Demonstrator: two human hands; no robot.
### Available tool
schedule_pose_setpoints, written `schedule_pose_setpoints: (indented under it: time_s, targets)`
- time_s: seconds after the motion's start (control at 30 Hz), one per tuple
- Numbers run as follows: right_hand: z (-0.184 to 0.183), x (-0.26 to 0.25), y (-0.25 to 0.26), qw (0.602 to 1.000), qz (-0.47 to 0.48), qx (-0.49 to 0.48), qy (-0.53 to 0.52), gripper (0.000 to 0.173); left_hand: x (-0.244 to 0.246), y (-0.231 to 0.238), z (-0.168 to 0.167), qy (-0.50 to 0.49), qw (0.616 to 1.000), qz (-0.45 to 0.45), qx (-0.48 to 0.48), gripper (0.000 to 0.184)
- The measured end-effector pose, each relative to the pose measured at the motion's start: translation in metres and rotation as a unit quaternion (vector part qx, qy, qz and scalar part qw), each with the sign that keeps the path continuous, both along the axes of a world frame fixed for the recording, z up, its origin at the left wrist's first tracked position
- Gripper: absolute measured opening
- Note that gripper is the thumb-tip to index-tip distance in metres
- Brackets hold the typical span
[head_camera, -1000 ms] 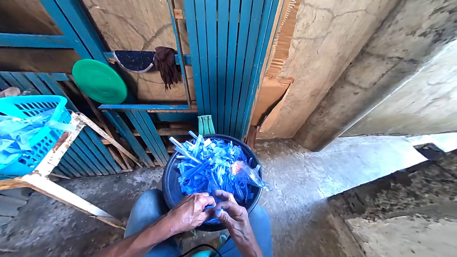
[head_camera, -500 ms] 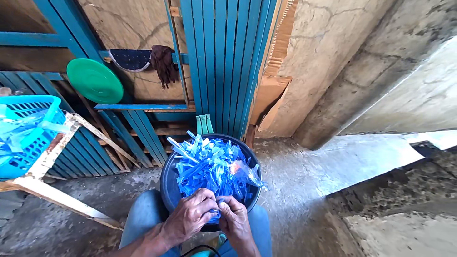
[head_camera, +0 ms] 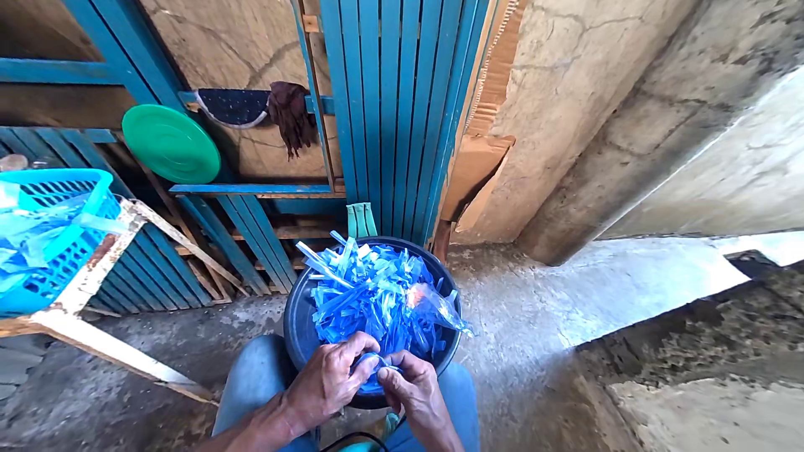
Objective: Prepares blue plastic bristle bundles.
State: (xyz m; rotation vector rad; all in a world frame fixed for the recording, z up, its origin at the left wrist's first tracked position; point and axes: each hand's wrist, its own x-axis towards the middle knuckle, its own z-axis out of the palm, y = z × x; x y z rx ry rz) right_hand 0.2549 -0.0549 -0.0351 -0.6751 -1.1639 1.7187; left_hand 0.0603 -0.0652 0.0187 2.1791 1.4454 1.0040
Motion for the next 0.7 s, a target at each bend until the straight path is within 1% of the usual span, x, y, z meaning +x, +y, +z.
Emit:
schedule_pose_setpoints:
  time_s: [0.03,0.1,0.17,0.27,0.4,0.47,0.53,0.6,0.67,0.7]
  targets:
    - [0.0,0.0,0.0,1.0,-0.004,-0.004,0.007,0.01,0.0,0.0,0.0,-0.003,1.0,0.002,-0.008,0.022]
    - [-0.002,0.0,-0.001,0.996,0.014,-0.037,0.078,0.01,0.0,-0.001,0.001,-0.024,0.999,0.003,-0.04,0.021]
    - [-0.004,-0.001,-0.003,0.983,0.052,-0.082,0.158,0.011,0.001,-0.001,0.003,-0.075,0.993,-0.014,-0.088,0.022]
    - [-0.005,-0.006,-0.008,0.959,0.095,-0.132,0.234,0.012,0.002,-0.001,0.006,-0.138,0.978,-0.045,-0.147,0.026]
    - [-0.004,-0.012,-0.013,0.922,0.139,-0.173,0.318,0.009,-0.001,0.001,0.009,-0.14,0.973,-0.076,-0.168,0.031]
    - [-0.001,-0.013,-0.013,0.911,0.157,-0.181,0.335,0.01,-0.001,0.002,0.011,-0.125,0.977,-0.076,-0.156,0.033]
    - [0.001,-0.013,-0.014,0.904,0.172,-0.184,0.346,0.013,-0.003,0.003,0.009,-0.092,0.984,-0.092,-0.12,0.036]
    - [0.001,-0.013,-0.014,0.899,0.182,-0.18,0.355,0.016,-0.007,0.006,0.007,-0.066,0.987,-0.134,-0.059,0.035]
    - [0.003,-0.013,-0.014,0.898,0.185,-0.183,0.355,0.016,-0.013,0.01,0.006,-0.055,0.98,-0.188,0.01,0.031]
    - [0.004,-0.013,-0.014,0.897,0.184,-0.189,0.354,0.016,-0.015,0.012,0.007,-0.055,0.976,-0.211,0.03,0.028]
